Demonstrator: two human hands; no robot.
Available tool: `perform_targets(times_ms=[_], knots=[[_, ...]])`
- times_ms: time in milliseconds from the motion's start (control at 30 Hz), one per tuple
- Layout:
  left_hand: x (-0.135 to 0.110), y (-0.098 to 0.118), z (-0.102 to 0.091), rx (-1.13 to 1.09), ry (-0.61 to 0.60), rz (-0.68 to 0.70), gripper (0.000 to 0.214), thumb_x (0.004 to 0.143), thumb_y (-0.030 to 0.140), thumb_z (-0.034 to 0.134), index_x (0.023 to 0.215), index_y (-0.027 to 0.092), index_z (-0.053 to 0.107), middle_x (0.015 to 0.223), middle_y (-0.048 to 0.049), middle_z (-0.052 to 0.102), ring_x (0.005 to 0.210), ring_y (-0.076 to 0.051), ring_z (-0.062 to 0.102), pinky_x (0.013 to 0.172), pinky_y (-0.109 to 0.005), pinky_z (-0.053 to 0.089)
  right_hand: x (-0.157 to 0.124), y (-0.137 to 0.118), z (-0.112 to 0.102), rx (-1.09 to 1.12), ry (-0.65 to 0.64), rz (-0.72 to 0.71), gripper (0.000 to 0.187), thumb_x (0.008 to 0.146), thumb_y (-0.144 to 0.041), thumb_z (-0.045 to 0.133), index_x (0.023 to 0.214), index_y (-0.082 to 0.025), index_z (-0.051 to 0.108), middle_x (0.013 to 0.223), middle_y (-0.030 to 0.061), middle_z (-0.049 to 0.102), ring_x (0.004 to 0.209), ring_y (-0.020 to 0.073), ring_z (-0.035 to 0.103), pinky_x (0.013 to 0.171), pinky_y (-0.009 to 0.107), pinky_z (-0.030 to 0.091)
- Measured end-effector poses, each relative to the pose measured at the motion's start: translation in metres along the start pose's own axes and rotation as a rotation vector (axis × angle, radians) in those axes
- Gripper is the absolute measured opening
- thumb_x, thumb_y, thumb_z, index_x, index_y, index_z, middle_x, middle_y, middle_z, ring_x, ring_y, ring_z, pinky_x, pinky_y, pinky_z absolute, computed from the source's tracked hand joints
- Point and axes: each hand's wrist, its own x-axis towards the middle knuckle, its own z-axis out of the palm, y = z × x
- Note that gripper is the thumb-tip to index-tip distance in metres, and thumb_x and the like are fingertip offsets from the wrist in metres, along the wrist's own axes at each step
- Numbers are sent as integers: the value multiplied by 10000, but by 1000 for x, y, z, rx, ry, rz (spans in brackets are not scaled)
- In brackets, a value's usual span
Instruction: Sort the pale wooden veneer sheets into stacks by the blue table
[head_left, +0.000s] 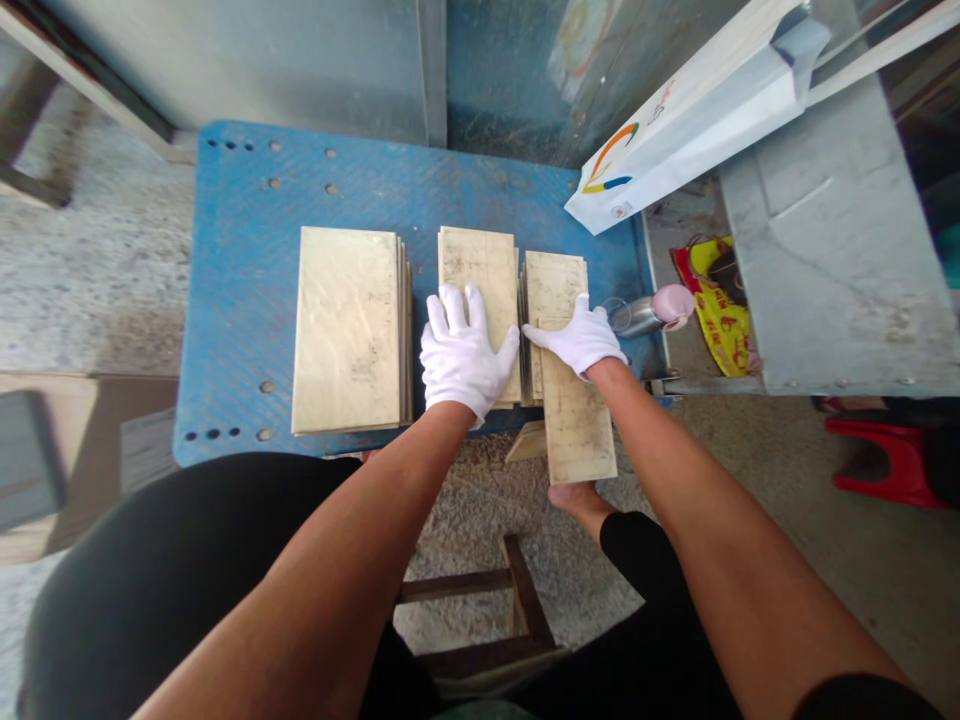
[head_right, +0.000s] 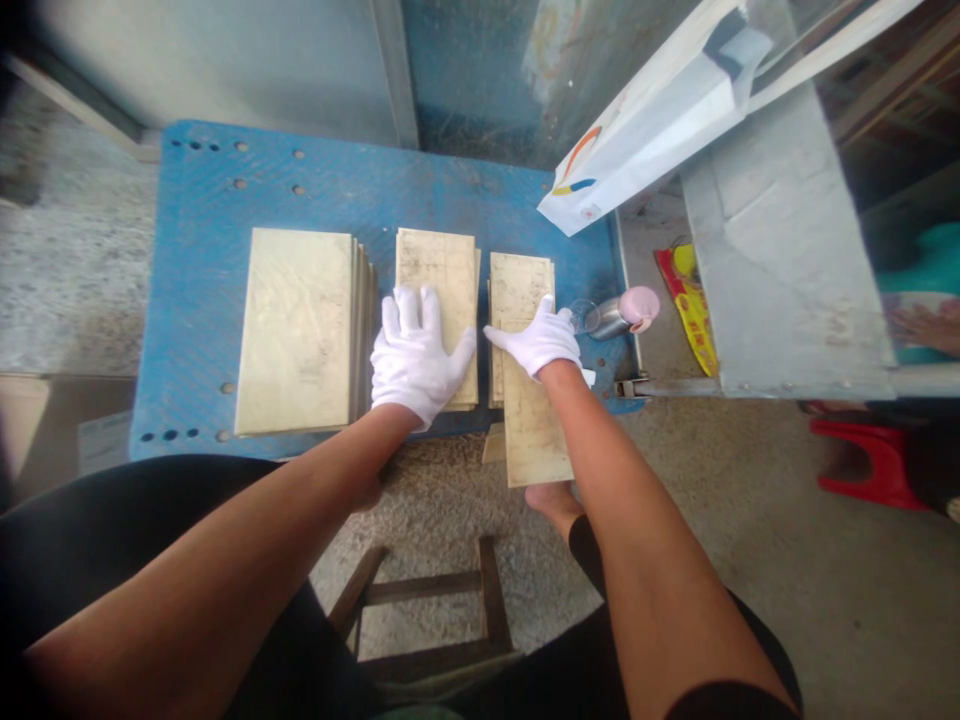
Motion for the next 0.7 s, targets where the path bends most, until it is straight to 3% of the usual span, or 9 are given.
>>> perform_targets(times_ms=[167,400,567,700], knots=[[0,1,-1,8,-16,-10,872,921,657,277,1574,83,214,1646,-206,186,1497,-412,172,1147,-513,301,1,-3,-1,-35,4,-7,1324,614,-848,646,1556,-26,210,1413,301,452,1308,395,478,1072,474,397],[-1,2,-3,10,-13,-13,857,923,646,275,1574,91,224,1648,-194,193,1499,-402,183,1141,-514,320,-11,-2,-10,-61,146,-30,1038,665,-724,690,1395,-25,455,1176,239,602,1102,374,603,942,485,476],[-1,3,-5,-1,-26,-17,833,937,617,266,1575,85,213,1649,-197,183,1501,-403,172,1141,-515,320,-42,2,-15,-51,306,-94,817,702,-680,668,1252,-83,576,1187,208,569,1097,365,576,924,492,477],[-2,3,-5,-27,-37,-13,847,932,621,276,1575,75,199,1649,-211,164,1504,-412,151,1142,-526,306,-74,10,-15,-19,421,-36,660,686,-637,704,1126,-148,647,1252,171,544,1117,355,547,902,481,483]])
